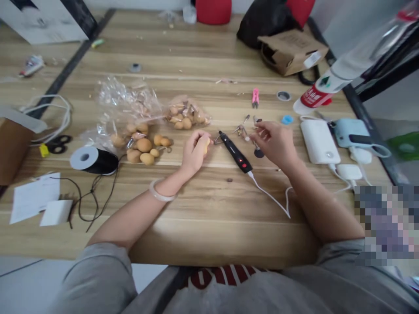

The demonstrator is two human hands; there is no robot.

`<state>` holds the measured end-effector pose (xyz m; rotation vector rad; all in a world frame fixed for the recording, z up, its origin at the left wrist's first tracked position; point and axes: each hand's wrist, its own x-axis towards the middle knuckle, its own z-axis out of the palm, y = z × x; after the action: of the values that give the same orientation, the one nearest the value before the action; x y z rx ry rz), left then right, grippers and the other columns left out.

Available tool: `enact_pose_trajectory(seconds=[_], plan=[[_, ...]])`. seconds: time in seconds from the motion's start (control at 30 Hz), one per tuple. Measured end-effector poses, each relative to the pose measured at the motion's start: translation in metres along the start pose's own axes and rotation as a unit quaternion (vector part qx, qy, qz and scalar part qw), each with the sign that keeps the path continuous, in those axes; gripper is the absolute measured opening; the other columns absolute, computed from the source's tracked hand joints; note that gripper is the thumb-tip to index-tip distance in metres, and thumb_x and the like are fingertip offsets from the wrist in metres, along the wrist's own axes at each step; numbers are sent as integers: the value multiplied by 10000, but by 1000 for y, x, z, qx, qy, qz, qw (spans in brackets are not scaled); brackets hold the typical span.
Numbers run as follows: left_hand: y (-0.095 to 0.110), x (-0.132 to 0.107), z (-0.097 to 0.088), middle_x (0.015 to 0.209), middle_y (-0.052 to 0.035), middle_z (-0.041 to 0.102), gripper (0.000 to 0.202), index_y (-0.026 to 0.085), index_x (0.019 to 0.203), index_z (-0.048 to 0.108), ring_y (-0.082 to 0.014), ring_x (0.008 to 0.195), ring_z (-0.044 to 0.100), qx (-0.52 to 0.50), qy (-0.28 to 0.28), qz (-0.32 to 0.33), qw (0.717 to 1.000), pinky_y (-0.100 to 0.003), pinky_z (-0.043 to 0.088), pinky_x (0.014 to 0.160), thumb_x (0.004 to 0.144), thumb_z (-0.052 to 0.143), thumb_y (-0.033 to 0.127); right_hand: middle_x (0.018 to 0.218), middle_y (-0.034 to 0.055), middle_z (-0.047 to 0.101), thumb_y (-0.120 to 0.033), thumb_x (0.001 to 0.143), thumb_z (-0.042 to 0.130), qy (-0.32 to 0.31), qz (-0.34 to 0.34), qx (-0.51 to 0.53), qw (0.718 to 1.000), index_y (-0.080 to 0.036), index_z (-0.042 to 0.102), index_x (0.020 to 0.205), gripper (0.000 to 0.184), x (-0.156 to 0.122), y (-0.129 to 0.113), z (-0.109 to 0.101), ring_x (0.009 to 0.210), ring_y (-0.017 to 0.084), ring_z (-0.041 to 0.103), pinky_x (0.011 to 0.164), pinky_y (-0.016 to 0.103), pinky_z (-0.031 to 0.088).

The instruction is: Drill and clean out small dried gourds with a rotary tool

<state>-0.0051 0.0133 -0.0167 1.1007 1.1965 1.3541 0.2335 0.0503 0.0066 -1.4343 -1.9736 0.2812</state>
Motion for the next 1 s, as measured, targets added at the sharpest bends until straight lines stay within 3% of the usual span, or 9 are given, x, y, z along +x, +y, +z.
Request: enact_pose_trajectory(seconds=[0.13,0.23,0.37,0.43,0.6,0.7,0.83,0.9,1.0], plan=[[0,4,-6,633,19,582,133,188,807,586,-85,515,460,80,-14,40,996,-211,344,479,868,501,269,871,125,734,-219,813,661,-76,14,-14,997,-124,709,961,182,-12,-24,-8,715,216,665,732,363,526],[1,4,-9,677,12,591,180,179,845,632,-105,597,508,162,-25,99,981,-231,398,589,871,461,229,983,157,731,-245,862,619,-150,26,-16,988,-105,695,1038,237,-30,-44,-10,891,266,682,844,381,509],[3,2,-10,843,-37,663,189,166,822,649,-151,844,593,247,-14,161,955,-272,442,833,875,470,195,1131,213,690,-278,843,662,-185,53,3,981,-82,642,1152,366,-45,-58,-1,1091,331,630,964,424,461],[3,2,-9,858,-45,665,169,165,802,640,-157,866,590,253,-1,161,954,-277,433,862,879,493,201,1106,215,685,-211,794,686,-195,74,20,978,-83,641,1108,343,-44,-59,7,1100,340,617,963,422,458],[-1,-1,-10,760,-13,638,162,186,801,584,-125,736,573,240,42,119,963,-238,443,731,914,491,253,794,88,655,-112,696,657,-210,139,124,960,-139,615,830,143,-39,-55,14,919,274,639,839,358,505],[-4,0,-10,694,13,607,173,193,823,540,-99,589,544,208,62,82,973,-207,418,568,935,445,285,710,38,601,-176,767,592,-215,165,242,932,-153,570,856,94,-48,-54,5,764,199,637,730,327,528],[-4,1,-9,657,40,549,177,196,853,489,-75,437,492,161,71,39,984,-192,323,408,946,396,314,922,48,636,-309,832,576,-220,158,411,871,-205,478,1109,312,-69,-56,-9,694,127,610,626,287,521],[-3,0,-8,666,43,541,166,198,874,483,-73,414,482,149,68,31,986,-193,294,380,941,408,330,968,32,629,-350,771,668,-224,146,468,842,-235,457,1183,477,-79,-56,-11,657,98,563,589,260,493],[-4,0,-8,669,49,537,143,201,907,489,-72,430,483,149,59,37,986,-192,302,388,903,493,343,942,1,607,-283,648,792,-254,139,547,786,-255,450,1307,743,-89,-54,-8,649,87,526,564,235,463]])
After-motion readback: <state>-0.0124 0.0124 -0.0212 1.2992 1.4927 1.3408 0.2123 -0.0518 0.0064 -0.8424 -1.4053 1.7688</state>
